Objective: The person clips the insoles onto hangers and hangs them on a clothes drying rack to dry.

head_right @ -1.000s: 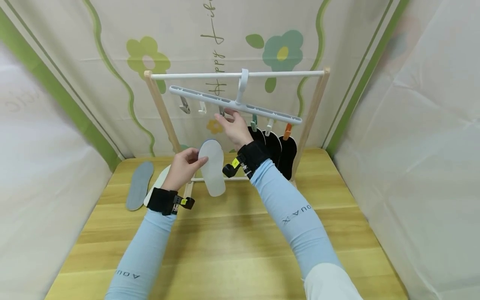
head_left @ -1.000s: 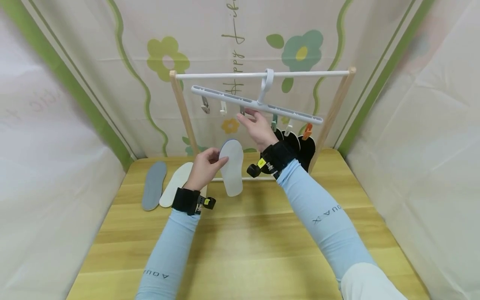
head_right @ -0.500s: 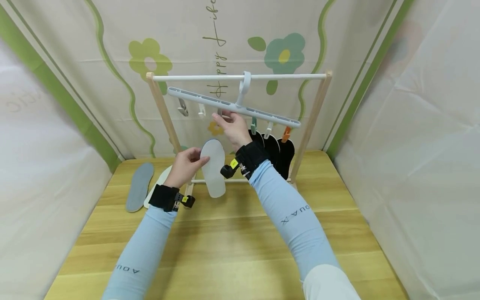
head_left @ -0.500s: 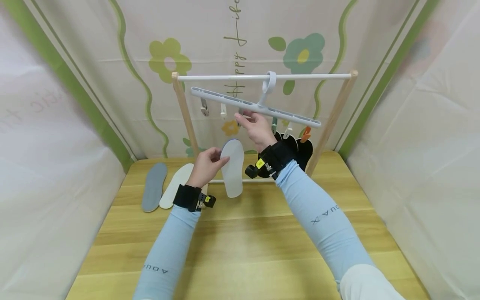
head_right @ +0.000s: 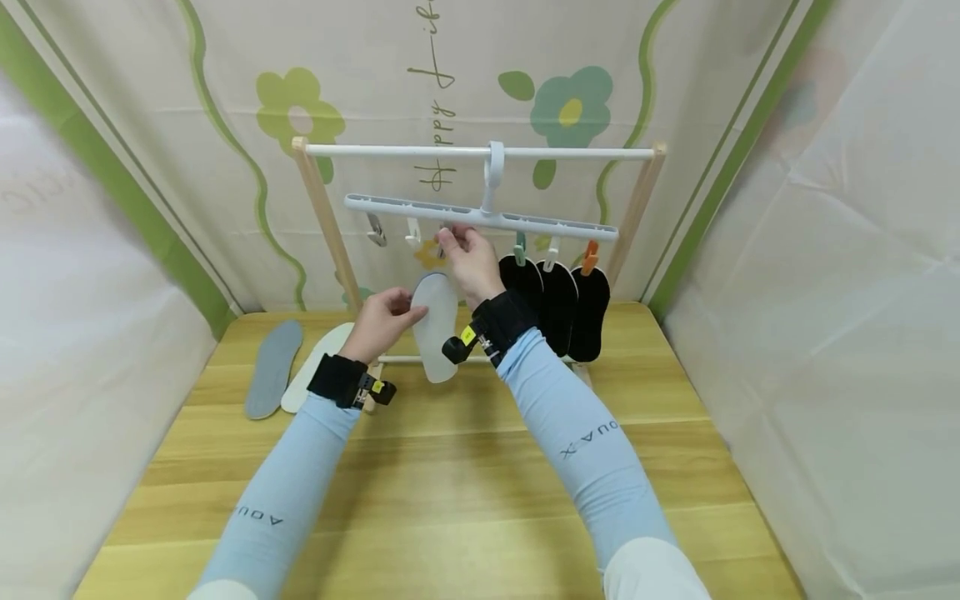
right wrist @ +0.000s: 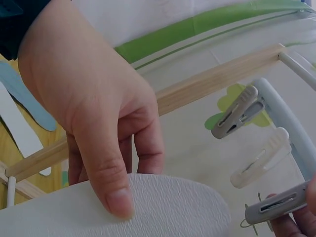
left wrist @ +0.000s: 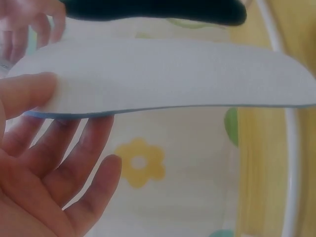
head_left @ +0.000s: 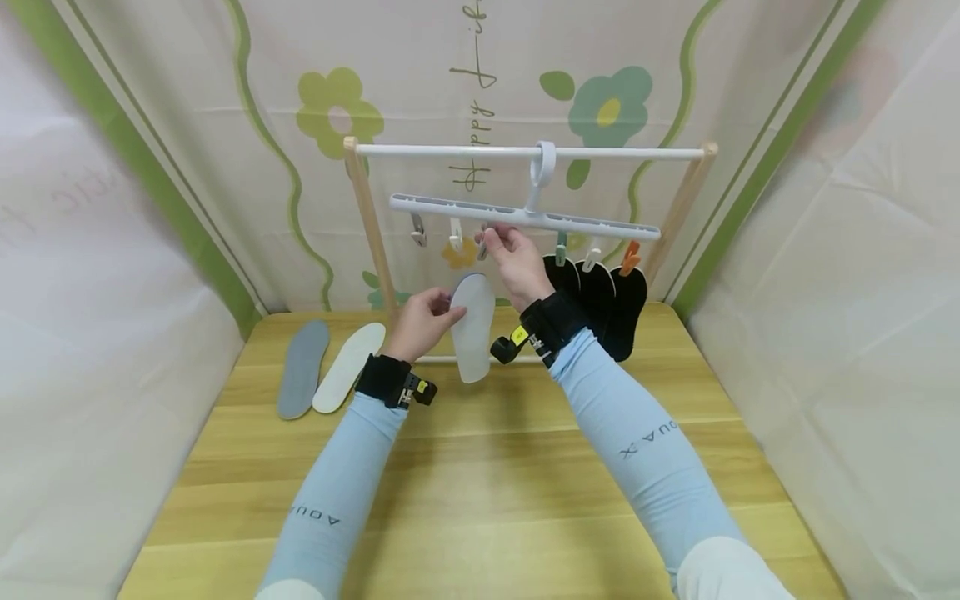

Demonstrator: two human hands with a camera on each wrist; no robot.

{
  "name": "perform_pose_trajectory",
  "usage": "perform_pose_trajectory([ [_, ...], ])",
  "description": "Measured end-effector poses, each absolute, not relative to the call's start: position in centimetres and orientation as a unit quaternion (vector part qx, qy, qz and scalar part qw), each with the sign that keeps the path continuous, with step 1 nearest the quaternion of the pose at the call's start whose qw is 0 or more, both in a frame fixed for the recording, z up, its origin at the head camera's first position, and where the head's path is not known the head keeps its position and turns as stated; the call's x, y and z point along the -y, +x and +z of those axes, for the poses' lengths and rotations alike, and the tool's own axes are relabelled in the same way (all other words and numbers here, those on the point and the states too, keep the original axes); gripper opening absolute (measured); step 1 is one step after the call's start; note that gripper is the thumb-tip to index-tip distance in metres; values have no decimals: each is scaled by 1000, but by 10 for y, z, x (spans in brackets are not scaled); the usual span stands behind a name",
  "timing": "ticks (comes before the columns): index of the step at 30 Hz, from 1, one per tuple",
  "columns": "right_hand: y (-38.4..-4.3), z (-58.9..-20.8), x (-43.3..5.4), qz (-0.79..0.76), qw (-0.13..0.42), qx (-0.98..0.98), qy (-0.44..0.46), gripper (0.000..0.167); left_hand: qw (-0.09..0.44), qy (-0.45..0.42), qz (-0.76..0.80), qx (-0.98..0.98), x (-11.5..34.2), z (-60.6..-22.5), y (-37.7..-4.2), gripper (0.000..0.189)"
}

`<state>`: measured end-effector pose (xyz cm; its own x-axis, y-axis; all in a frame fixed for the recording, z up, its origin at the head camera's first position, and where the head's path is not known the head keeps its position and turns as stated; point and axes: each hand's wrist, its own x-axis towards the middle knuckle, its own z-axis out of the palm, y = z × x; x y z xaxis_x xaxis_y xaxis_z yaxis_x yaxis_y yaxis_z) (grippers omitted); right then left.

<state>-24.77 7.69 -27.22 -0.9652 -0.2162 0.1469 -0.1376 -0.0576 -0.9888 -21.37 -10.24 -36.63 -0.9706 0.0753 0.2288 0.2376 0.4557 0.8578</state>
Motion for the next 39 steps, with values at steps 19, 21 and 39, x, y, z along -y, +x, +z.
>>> perform_pose_trajectory([
  [19,-243,-274,-84,-696,-13,-711,-103,36,45,-105,-530,840,82,-361,-224,32],
  [21,-243,-274,-84,-695,-16,-711,-102,35,43,-105,-536,837,81,-358,-224,31],
  [39,-240,-276,-86,-690,-28,-715,-106,37,77,-113,-546,826,73,-352,-226,28],
])
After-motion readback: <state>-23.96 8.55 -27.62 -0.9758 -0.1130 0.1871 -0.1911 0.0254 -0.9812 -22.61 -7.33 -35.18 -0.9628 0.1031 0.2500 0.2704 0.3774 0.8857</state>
